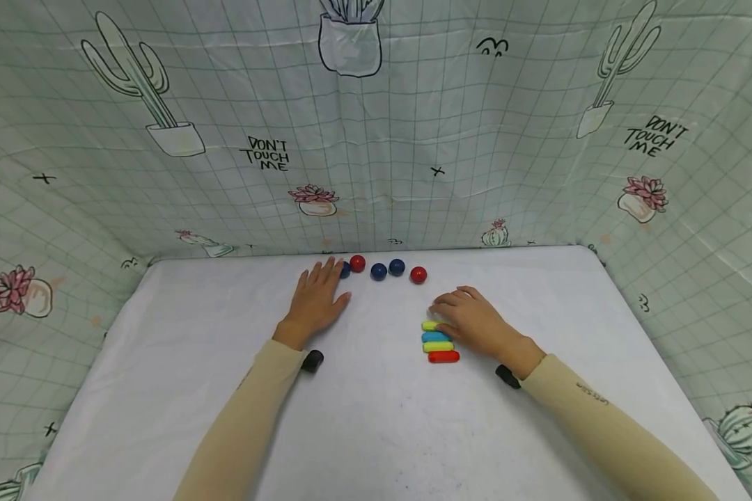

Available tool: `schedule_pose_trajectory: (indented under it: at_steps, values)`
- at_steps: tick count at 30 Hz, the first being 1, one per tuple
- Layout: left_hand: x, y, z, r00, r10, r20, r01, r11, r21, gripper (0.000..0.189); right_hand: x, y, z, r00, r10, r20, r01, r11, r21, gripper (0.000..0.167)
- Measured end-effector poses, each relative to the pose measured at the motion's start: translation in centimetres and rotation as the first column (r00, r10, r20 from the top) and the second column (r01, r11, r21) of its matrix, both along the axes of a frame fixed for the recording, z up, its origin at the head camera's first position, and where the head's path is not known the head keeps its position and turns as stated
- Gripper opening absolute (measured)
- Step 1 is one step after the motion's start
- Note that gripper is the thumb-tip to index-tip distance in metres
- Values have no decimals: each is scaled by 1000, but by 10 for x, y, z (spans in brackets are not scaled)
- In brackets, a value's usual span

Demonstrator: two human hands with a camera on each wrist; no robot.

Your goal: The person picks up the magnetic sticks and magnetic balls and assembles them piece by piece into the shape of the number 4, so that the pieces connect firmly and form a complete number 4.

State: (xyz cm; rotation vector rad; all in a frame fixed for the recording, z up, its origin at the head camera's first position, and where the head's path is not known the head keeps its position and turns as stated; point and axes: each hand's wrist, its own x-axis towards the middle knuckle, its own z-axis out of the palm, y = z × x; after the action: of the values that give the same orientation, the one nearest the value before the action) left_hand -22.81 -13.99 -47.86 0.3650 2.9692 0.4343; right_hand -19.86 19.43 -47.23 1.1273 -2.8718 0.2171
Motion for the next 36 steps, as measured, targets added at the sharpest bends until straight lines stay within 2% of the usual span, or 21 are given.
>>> schedule_pose_trajectory:
  at_steps: [9, 14, 19, 29, 36]
  values:
    - [-1, 5, 1, 1000, -9, -10, 9, 1000, 1, 67, -1, -4, -4, 998, 43, -41, -44, 999, -9, 26]
    - [-2, 5, 2, 997, -29, -74, 28, 999, -25, 63, 0, -5, -4, 998, 42, -40, -43, 999, -14, 23]
    - [-2, 6, 5, 986, -56, -154, 46, 996, -70, 58, -3, -6, -4, 999, 40, -35, -40, 999, -17, 22]
    - [-7, 10, 4, 981, -43, -188, 19, 991, -130, 52, -5, -8, -4, 999, 41, -30, -42, 999, -25, 22]
    - [-4, 10, 5, 974, -70, -215, 36, 987, -159, 37, -6, -7, -5, 997, 49, -51, -51, 998, -29, 22]
